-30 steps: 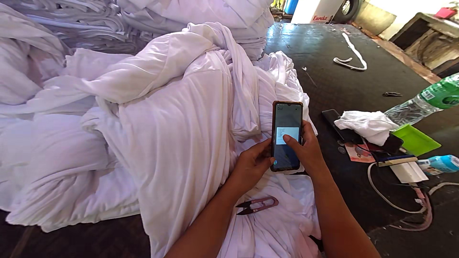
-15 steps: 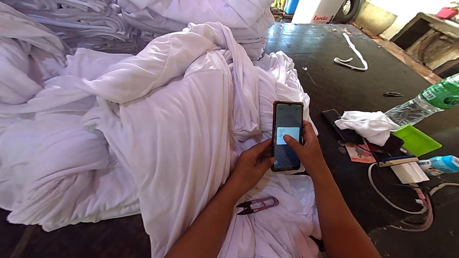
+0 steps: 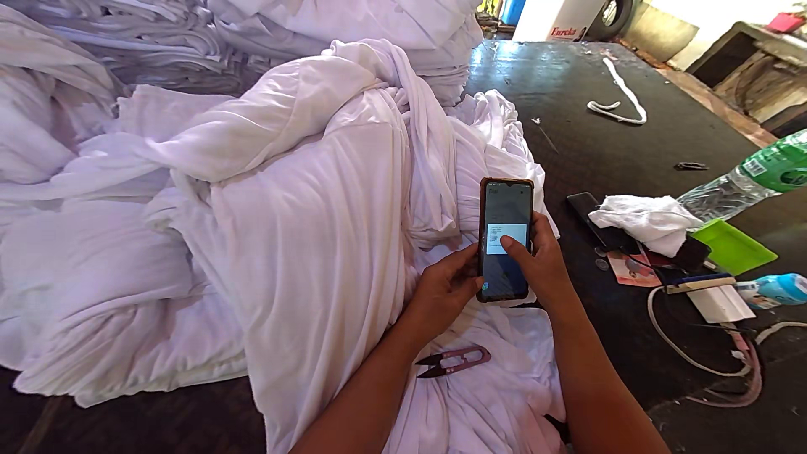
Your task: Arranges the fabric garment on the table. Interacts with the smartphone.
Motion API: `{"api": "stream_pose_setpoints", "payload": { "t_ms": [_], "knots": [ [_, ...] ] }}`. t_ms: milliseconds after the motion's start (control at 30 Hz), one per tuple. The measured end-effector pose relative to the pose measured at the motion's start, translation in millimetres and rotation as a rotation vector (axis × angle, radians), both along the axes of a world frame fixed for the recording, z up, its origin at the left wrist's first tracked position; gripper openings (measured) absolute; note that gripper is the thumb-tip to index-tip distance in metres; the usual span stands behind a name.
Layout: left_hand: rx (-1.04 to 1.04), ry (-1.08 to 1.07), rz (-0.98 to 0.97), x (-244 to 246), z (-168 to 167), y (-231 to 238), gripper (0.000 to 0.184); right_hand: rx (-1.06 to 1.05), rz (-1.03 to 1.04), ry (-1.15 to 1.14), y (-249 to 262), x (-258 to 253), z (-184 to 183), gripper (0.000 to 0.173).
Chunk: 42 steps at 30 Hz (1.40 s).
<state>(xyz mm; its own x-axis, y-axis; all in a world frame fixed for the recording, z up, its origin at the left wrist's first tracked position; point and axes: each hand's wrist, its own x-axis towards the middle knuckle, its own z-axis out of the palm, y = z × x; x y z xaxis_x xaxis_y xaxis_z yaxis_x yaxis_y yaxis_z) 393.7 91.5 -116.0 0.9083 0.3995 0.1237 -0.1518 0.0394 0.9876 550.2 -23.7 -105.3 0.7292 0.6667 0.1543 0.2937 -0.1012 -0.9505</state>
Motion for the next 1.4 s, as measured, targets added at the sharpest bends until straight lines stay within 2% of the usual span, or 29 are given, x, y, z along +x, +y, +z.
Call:
{"api": "stream_pose_setpoints", "payload": {
  "t_ms": [100, 200, 267, 433, 500, 667, 1067, 1133, 1267, 1400],
  "knots": [
    [0.030, -0.009, 0.008, 0.6, -1.0, 0.0, 0.048, -0.001, 0.020, 0.012, -0.6, 0.7, 0.4, 0.066],
    [0.031, -0.017, 0.011, 0.3, -1.2, -0.2, 0.048, -0.019, 0.101, 0.028, -4.2, 5.4, 0.5, 0.079],
    [0.026, -0.018, 0.012, 0.8, -1.6, -0.3, 0.048, -0.014, 0.151, 0.060, -6.7, 9.9, 0.8, 0.082],
    [0.028, -0.011, 0.009, 1.2, -1.7, 0.2, 0.049, 0.049, 0.227, 0.142, -13.7, 21.5, 0.3, 0.060],
    [0.028, -0.009, 0.010, 0.9, -0.8, 0.1, 0.049, 0.053, 0.256, 0.162, -15.4, 24.4, 0.3, 0.058],
    [0.020, -0.012, 0.005, 1.0, -1.6, 0.2, 0.049, 0.035, 0.353, 0.169, -21.2, 31.7, -1.7, 0.076],
    [0.018, -0.001, 0.009, 1.1, -1.5, 0.2, 0.049, -0.024, 0.325, 0.131, -17.9, 24.2, 3.4, 0.087],
    [0.021, 0.001, 0.007, 1.3, -1.8, 0.3, 0.049, -0.007, 0.295, 0.103, -17.6, 25.4, 1.1, 0.080],
    [0.017, 0.001, 0.004, 1.1, -0.6, 0.4, 0.049, 0.082, 0.126, 0.104, -10.5, 19.1, -0.5, 0.044],
    [0.021, 0.005, 0.004, 0.8, 0.4, 0.1, 0.049, 0.091, 0.079, 0.099, -7.7, 16.0, 0.1, 0.037]
  ]
}}
